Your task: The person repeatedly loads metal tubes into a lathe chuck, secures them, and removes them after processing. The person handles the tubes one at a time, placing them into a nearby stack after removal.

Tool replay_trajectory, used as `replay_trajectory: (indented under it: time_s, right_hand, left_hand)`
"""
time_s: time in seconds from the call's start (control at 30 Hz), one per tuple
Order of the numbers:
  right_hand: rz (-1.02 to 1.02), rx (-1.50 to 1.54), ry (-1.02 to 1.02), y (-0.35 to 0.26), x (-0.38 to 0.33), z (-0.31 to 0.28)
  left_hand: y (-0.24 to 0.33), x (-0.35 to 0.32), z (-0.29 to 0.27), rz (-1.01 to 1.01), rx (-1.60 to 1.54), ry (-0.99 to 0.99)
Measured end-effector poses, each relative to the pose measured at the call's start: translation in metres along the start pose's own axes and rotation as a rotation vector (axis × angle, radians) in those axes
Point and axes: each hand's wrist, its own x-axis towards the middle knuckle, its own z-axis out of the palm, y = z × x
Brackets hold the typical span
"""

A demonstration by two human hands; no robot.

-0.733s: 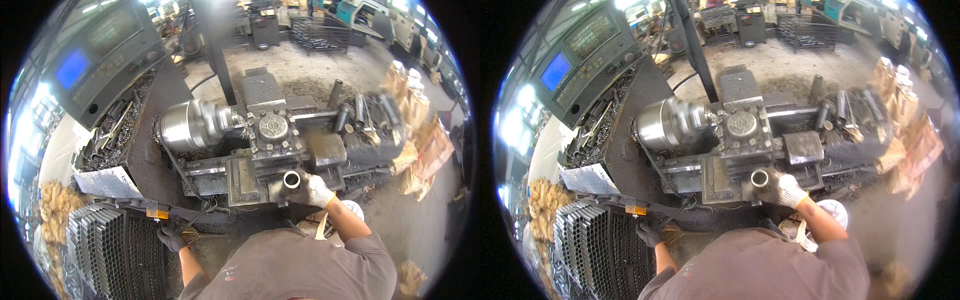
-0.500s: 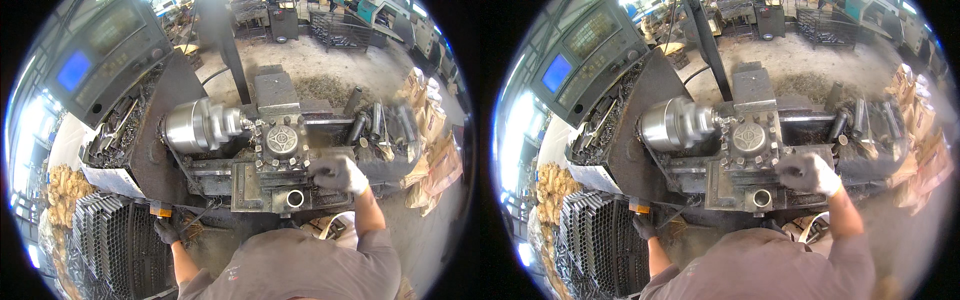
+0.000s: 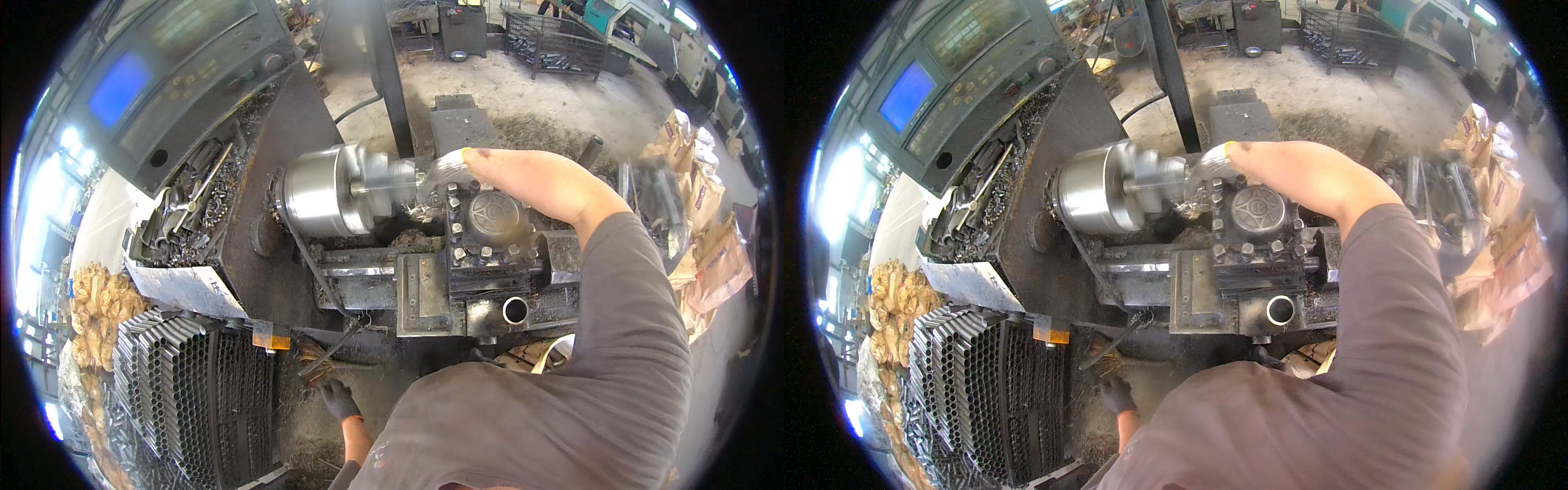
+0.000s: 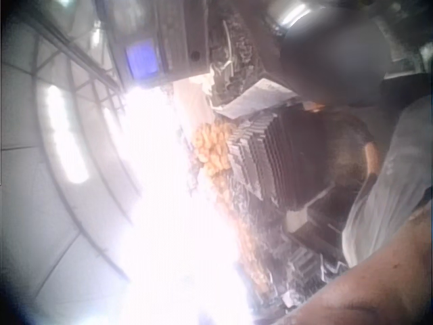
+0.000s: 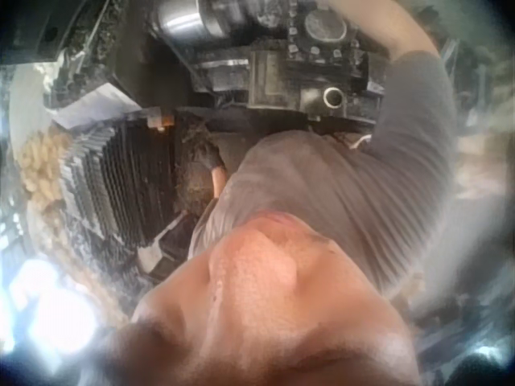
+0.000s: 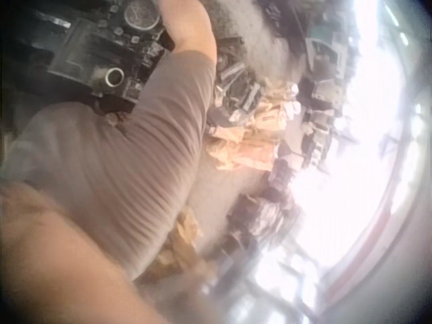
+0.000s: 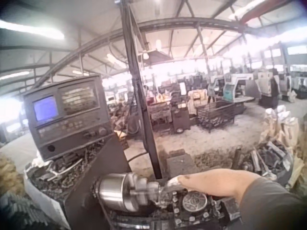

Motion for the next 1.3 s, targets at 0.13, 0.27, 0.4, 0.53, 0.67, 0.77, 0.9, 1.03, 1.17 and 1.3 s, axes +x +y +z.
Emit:
replay_trajectory:
  time_s: [0.13, 0.27, 0.4, 0.53, 0.67, 0.77, 0.9, 1.03, 1.17, 1.3]
  right_hand:
    - [-0.295, -0.097, 0.186, 0.052, 0.024, -0.029]
    - [-0.132, 0.683, 0.584, 0.172, 0.035, -0.107]
    - [0.105, -0.57, 0.778, 0.198, 0.066, -0.123]
    - [-0.656, -0.512, 0.368, 0.095, 0.099, -0.047]
    - [-0.382, -0.669, 0.431, 0.027, 0.073, -0.008]
    - [-0.375, -0.723, 0.291, 0.017, 0.053, -0.021]
    - [0.037, -0.543, -0.044, 0.022, 0.062, -0.044]
    - [-0.374, -0.99, 0.064, 0.053, 0.067, -0.045]
    - [-0.394, -0.572, 0.427, 0.103, 0.004, -0.054]
    - [-0.522, -0.13, 1.062, 0.115, -0.088, -0.032]
  left_hand:
    - [-0.095, -0.005, -0.06, -0.391, 0.255, -0.08]
    - [-0.152, -0.023, -0.12, -0.442, 1.127, -0.488]
    - [-0.155, -0.03, -0.136, -0.402, 1.262, -0.644]
    - [-0.132, -0.01, -0.11, -0.328, 1.116, -0.64]
    - [-0.106, 0.02, -0.06, -0.225, 0.81, -0.615]
    - [-0.092, 0.038, -0.018, -0.063, 0.692, -0.674]
    - [-0.103, 0.049, 0.01, 0.034, 0.902, -0.748]
    - [-0.131, 0.049, -0.007, 0.227, 1.173, -0.921]
    - [-0.138, 0.052, -0.032, 0.126, 1.313, -0.994]
    - [-0.123, 0.071, -0.026, 0.195, 1.4, -1.077]
